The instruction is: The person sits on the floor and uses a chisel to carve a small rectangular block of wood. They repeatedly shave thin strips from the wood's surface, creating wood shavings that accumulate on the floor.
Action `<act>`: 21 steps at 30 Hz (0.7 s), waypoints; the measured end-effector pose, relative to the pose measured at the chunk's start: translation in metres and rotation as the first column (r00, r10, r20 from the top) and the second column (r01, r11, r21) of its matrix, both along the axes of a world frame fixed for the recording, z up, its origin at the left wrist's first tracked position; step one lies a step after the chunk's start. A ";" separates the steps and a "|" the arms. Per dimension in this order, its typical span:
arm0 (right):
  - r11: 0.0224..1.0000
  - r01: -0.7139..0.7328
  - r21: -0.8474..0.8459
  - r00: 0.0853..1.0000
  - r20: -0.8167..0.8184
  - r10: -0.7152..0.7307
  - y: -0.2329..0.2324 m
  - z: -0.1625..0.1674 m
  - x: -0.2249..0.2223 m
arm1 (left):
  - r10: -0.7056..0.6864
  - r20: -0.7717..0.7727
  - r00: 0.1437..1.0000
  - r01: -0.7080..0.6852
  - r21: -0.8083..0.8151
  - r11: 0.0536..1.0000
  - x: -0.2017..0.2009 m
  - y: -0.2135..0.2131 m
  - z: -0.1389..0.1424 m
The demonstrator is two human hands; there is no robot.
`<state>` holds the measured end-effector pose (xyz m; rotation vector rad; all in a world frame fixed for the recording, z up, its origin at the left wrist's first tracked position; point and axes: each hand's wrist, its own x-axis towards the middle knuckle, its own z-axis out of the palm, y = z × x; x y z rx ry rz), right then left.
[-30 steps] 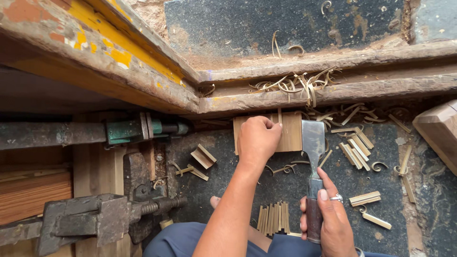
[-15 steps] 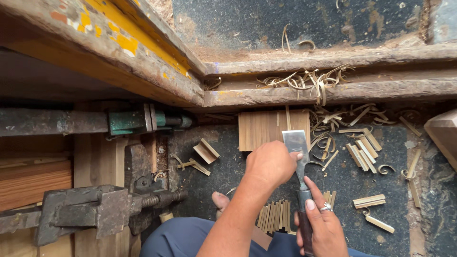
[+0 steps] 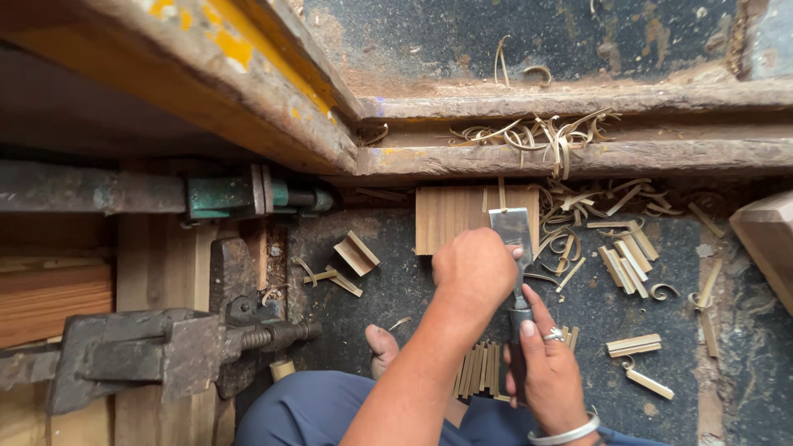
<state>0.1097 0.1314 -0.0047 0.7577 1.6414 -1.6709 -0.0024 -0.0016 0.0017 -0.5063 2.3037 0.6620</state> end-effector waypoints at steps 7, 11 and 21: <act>0.998 0.012 -0.062 0.983 -0.181 -0.023 -0.011 -0.021 -0.010 | 0.043 -0.227 0.973 -0.049 -0.023 0.999 -0.010 -0.006 -0.022; 1.000 -0.026 0.002 0.960 -0.279 0.025 -0.017 -0.016 -0.022 | 0.091 -0.233 0.968 -0.100 -0.024 0.995 -0.015 -0.001 -0.027; 0.978 0.163 -0.134 0.969 -0.164 -0.184 0.016 0.040 -0.031 | 0.006 -0.260 0.965 0.019 0.094 0.995 -0.022 -0.048 0.007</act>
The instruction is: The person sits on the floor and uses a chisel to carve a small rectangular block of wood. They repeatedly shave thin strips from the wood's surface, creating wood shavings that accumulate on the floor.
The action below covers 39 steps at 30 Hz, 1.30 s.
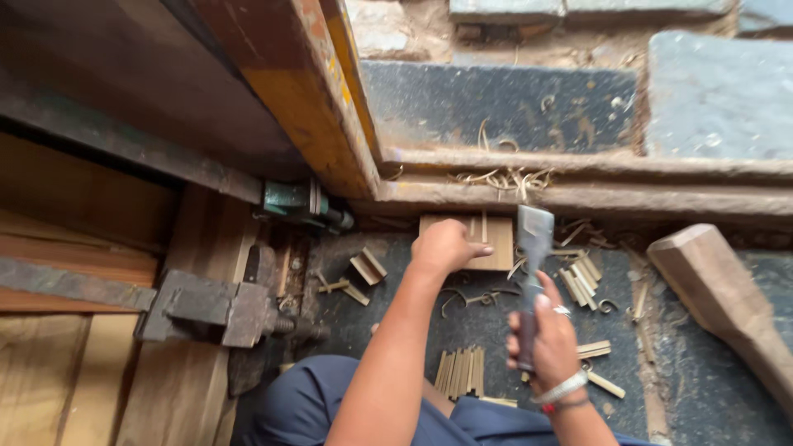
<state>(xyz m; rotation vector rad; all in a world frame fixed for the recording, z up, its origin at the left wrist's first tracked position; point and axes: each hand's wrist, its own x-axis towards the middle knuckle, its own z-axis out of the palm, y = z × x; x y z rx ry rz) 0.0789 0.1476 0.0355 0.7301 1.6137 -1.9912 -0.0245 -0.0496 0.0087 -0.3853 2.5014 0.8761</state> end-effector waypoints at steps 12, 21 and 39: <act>0.945 0.017 0.328 0.995 0.083 -0.047 0.089 0.004 0.023 | 0.109 -0.261 0.959 -0.128 -0.056 0.990 -0.009 0.037 -0.015; 0.956 0.175 0.234 0.984 -0.019 -0.175 0.080 -0.007 -0.003 | 0.243 -0.179 0.953 -0.099 0.576 0.811 -0.006 0.034 -0.001; 0.989 0.027 0.148 0.973 0.221 -0.060 0.066 -0.040 0.007 | 0.224 -0.086 0.971 -0.227 -0.025 0.974 -0.008 0.035 -0.008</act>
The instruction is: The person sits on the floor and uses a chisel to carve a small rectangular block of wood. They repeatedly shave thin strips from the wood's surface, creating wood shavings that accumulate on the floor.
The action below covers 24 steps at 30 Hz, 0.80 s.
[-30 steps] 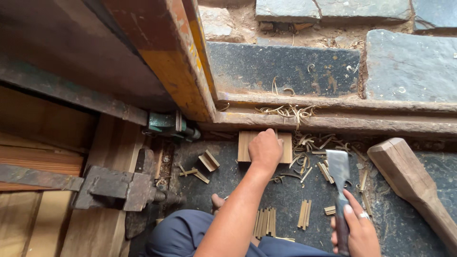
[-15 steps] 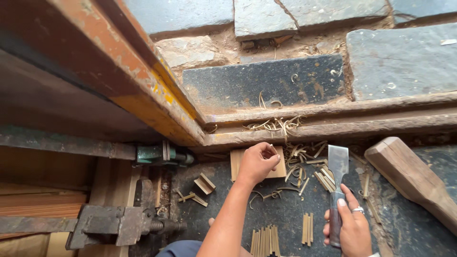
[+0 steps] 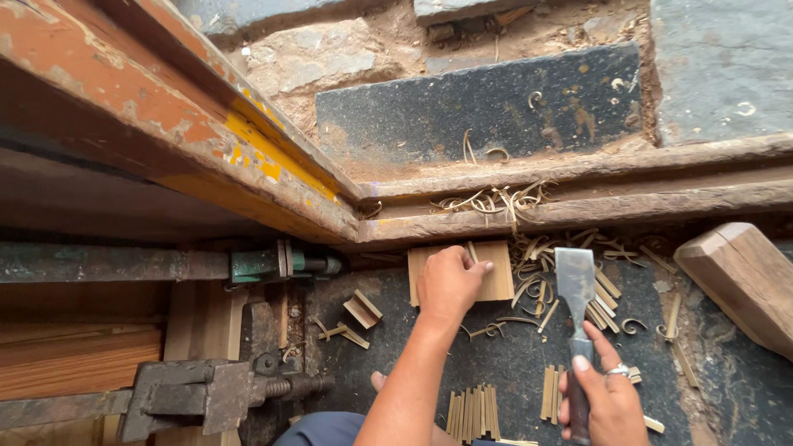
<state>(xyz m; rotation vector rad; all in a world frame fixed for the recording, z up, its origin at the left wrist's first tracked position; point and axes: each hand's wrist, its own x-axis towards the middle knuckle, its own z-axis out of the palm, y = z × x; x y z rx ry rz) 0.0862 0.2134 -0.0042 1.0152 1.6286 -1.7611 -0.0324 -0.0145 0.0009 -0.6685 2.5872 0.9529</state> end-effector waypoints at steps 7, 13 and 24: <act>0.996 -0.073 -0.048 0.997 0.034 0.074 -0.011 -0.004 0.011 | -0.040 -0.143 0.989 0.038 -0.014 0.999 -0.003 -0.003 -0.004; 0.986 -0.162 -0.025 0.986 0.019 0.163 -0.029 0.013 0.014 | 0.021 0.034 0.999 -0.026 0.140 0.990 0.014 -0.013 0.017; 0.968 -0.250 0.009 0.966 0.067 0.249 -0.077 0.020 0.027 | -0.203 0.317 0.926 0.167 0.137 0.976 0.058 0.013 0.024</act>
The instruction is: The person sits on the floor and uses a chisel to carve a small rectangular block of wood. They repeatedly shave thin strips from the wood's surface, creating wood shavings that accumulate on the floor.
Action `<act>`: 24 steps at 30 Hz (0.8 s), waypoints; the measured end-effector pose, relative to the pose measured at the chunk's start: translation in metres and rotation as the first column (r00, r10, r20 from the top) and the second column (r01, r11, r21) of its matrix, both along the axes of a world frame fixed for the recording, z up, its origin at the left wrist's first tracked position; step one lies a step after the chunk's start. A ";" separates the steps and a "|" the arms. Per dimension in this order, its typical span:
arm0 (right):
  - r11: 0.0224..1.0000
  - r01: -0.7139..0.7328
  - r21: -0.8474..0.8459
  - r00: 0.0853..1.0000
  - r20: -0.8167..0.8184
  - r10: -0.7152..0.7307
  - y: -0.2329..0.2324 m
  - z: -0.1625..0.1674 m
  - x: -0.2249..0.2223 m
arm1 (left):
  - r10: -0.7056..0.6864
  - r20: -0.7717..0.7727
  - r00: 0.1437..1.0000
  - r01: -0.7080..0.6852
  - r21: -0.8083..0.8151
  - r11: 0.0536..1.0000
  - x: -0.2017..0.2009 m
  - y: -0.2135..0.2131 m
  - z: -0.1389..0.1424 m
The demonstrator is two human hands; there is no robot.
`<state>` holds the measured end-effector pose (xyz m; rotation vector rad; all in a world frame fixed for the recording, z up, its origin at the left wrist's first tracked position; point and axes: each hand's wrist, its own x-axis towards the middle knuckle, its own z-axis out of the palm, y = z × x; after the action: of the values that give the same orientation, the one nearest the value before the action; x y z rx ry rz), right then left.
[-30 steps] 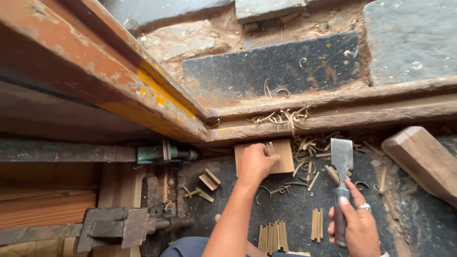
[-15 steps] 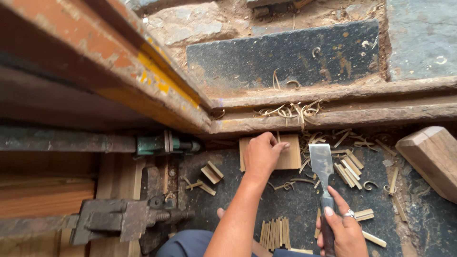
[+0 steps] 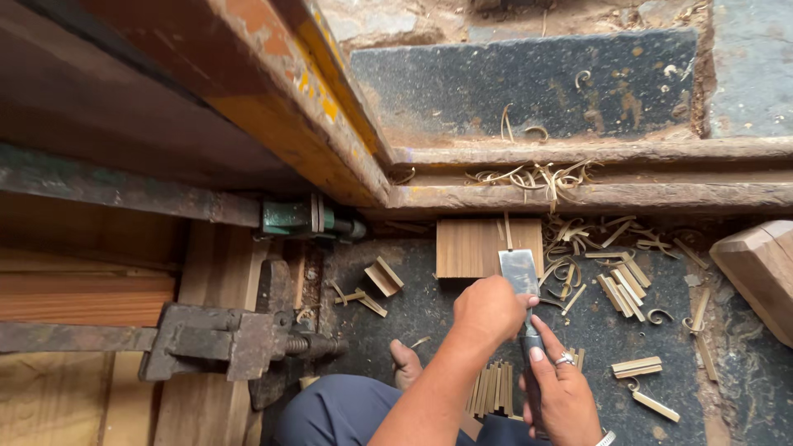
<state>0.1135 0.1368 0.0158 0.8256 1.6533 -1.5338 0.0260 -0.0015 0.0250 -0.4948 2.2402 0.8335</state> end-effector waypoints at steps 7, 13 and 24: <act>0.999 0.035 -0.011 0.999 -0.022 -0.035 0.002 -0.003 0.002 | -0.032 -0.011 0.999 0.032 0.048 0.998 0.001 -0.002 -0.002; 0.992 -0.021 0.124 0.999 -0.046 0.027 -0.001 -0.005 -0.001 | 0.008 -0.137 0.991 -0.005 0.018 1.000 0.001 0.004 -0.011; 0.970 -0.068 0.235 0.938 -0.316 0.142 -0.027 -0.029 -0.030 | 0.100 -0.211 0.972 -0.106 -0.018 0.994 -0.021 0.006 -0.046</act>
<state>0.0832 0.1101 -0.0137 0.5996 2.1092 -1.4913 0.0052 0.0045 -0.0214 -0.5629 2.4398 0.9461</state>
